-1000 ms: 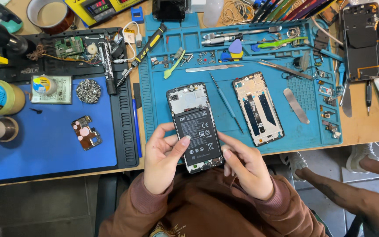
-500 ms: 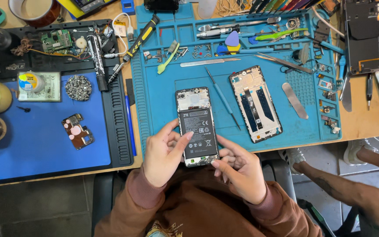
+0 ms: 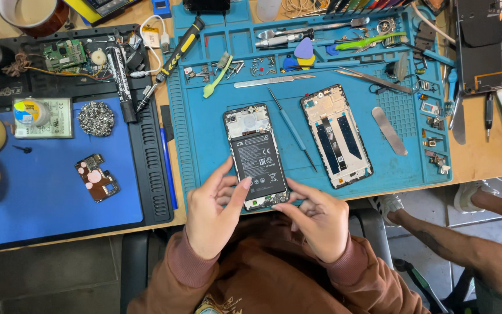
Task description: The person works on a disassembled smartphone, using a screwdriver to remove screws from the battery area and a metal spudger to pry and lift internal components. The person handles the phone chassis and battery, placing removed parts on the workbench.
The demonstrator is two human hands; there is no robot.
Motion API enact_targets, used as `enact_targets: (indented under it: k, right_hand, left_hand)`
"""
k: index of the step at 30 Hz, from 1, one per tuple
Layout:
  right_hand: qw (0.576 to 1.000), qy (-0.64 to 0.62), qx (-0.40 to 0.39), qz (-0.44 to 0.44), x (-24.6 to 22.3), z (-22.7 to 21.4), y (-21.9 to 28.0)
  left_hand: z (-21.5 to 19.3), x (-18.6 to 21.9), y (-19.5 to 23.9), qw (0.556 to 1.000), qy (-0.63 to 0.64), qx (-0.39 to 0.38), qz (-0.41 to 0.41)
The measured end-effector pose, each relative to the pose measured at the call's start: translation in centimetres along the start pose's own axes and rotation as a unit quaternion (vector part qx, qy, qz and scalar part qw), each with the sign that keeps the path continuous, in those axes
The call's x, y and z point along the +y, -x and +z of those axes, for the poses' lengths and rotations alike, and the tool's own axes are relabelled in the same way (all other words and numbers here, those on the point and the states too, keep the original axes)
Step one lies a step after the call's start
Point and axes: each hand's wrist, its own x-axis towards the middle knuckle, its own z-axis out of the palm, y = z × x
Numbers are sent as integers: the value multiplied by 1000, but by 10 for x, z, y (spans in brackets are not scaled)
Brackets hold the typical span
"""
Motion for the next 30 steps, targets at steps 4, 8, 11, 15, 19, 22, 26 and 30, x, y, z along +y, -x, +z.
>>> enact_targets:
  k: [4, 8, 11, 15, 19, 22, 26, 30]
  right_hand:
    - [1000, 17, 6, -23, -4, 5, -1]
    - [996, 58, 21, -63, -7, 9, 2]
    - [995, 56, 25, -77, -8, 10, 3]
    - [997, 72, -8, -37, -7, 5, 10]
    - [997, 4, -67, 30, -20, -4, 12]
    - [994, 2, -101, 39, -21, -8, 11]
    - [993, 1, -120, 23, -24, -9, 13]
    - [991, 27, -120, 49, -26, -6, 18]
  left_hand:
    - [-3, 2, 10, 1000, 7, 9, -20]
    - [-13, 1, 14, 996, -33, -41, 71]
    - [-16, 0, 19, 988, -71, -88, 109]
    - [-15, 2, 25, 980, -121, -79, 138]
    - [-15, -5, 25, 966, -225, -71, 108]
    - [-5, -18, 26, 947, -283, -39, 147]
    - [7, -25, 28, 939, -296, 43, 169]
    - [10, -30, 30, 937, -294, 70, 174]
